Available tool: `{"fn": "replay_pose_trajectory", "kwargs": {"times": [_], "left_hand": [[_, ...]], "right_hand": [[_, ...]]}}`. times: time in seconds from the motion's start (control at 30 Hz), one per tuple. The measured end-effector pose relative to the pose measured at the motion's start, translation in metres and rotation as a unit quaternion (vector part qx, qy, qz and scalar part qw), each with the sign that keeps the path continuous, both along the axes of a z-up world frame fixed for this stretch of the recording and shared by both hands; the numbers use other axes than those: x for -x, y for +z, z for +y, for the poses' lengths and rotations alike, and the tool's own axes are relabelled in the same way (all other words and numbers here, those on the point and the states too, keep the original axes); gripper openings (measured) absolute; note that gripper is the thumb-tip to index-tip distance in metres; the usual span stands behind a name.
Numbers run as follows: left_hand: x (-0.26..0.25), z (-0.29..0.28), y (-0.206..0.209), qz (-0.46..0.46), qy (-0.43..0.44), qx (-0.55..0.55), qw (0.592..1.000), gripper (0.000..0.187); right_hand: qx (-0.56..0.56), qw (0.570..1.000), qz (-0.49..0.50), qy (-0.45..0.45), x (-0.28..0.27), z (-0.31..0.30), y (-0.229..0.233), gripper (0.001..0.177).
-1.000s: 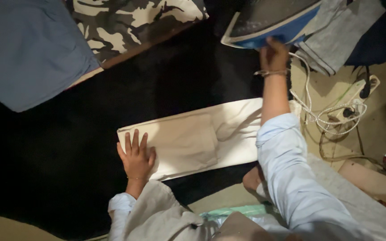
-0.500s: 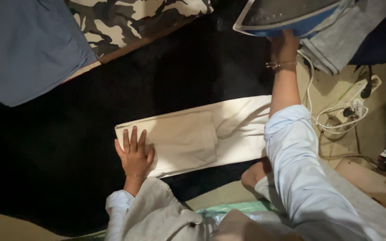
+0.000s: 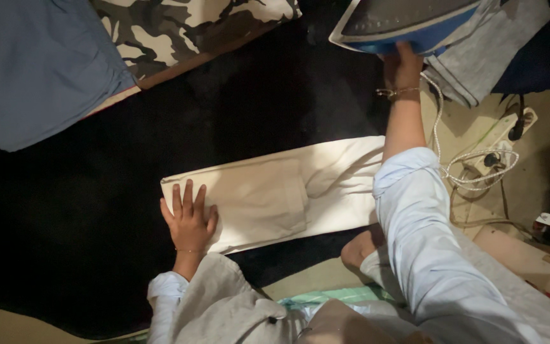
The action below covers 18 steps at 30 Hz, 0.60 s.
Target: The person irons a white garment and then a light blue garment on a dark mat on the floor. They smooth the fabric, use a steam iron, fold the white garment, and place it aside before ironing the blue garment.
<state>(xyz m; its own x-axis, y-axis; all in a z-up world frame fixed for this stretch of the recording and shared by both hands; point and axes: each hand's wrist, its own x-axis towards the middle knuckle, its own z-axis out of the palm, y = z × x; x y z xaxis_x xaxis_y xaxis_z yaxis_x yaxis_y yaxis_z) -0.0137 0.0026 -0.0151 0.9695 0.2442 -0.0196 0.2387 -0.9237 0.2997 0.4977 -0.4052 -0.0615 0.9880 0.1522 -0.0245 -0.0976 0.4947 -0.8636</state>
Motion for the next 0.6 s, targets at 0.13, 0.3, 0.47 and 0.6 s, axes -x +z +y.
{"fn": "replay_pose_trajectory", "kwargs": {"times": [0.13, 0.3, 0.47, 0.6], "left_hand": [[0.001, -0.001, -0.001, 0.01, -0.001, -0.008, 1.0, 0.062], [0.001, 0.0, -0.002, 0.004, -0.005, -0.015, 1.0, 0.062], [-0.001, -0.001, 0.0, -0.004, 0.003, -0.001, 1.0, 0.063], [-0.002, 0.0, 0.004, 0.007, -0.001, 0.005, 1.0, 0.065]], "right_hand": [[0.014, 0.999, 0.031, -0.021, 0.002, -0.008, -0.007, 0.05], [0.006, 0.999, 0.033, -0.002, 0.005, -0.005, -0.001, 0.053], [0.011, 1.0, 0.006, 0.003, 0.01, 0.016, 0.017, 0.054], [0.03, 0.999, -0.007, -0.026, 0.009, 0.017, 0.008, 0.049]]}}
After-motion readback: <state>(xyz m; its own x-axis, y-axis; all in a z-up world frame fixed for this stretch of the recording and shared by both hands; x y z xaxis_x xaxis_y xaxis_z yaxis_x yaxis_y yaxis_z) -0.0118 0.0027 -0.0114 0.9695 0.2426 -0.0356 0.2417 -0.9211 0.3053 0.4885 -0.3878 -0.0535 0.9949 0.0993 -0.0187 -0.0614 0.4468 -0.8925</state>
